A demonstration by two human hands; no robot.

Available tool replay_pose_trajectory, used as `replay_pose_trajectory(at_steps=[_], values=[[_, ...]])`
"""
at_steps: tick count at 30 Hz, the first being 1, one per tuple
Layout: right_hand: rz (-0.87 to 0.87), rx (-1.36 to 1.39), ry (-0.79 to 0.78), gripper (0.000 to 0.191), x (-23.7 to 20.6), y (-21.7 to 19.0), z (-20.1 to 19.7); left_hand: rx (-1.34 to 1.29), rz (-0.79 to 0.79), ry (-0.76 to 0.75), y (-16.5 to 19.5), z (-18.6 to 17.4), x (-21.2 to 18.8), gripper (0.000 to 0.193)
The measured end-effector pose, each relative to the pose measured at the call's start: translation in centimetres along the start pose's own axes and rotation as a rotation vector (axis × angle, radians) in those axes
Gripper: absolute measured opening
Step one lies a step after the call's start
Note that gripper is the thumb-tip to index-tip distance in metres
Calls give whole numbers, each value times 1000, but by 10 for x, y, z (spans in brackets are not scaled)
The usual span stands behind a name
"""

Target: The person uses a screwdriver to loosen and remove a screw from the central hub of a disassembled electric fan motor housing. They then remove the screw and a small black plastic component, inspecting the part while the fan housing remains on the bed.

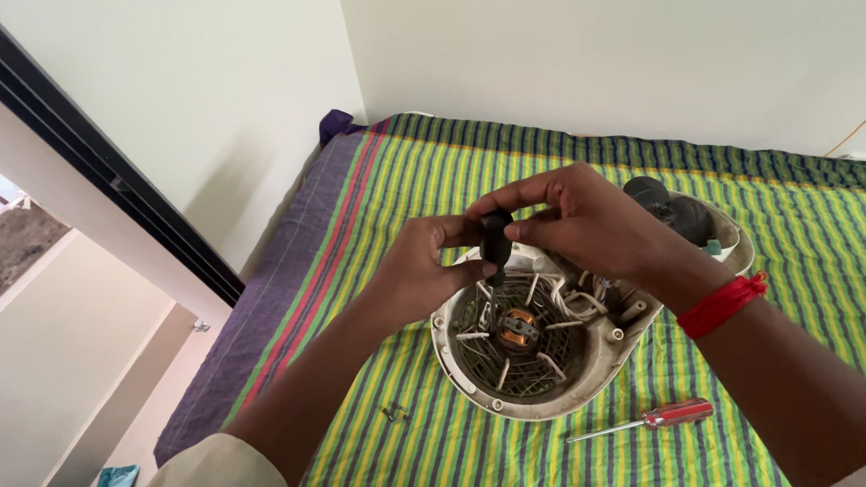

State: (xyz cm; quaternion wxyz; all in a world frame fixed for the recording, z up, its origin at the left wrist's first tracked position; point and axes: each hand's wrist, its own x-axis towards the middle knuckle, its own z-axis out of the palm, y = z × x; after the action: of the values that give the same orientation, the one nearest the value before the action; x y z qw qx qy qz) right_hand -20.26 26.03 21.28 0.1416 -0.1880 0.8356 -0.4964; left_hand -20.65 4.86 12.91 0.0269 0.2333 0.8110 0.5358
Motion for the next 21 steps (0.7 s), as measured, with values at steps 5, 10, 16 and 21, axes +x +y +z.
replay_pose_trajectory(at_steps=[5,10,16,21], values=[[-196,17,75,42,-4,6,3,178,-6,100,11,6,-4,45],[-159,-238,273,46,-1,10,2,312,-12,188,19,14,-2,43],[-139,-330,289,40,1,5,10,465,-45,178,27,20,3,55],[-111,-321,297,32,-1,-1,15,467,-138,145,31,29,4,61]])
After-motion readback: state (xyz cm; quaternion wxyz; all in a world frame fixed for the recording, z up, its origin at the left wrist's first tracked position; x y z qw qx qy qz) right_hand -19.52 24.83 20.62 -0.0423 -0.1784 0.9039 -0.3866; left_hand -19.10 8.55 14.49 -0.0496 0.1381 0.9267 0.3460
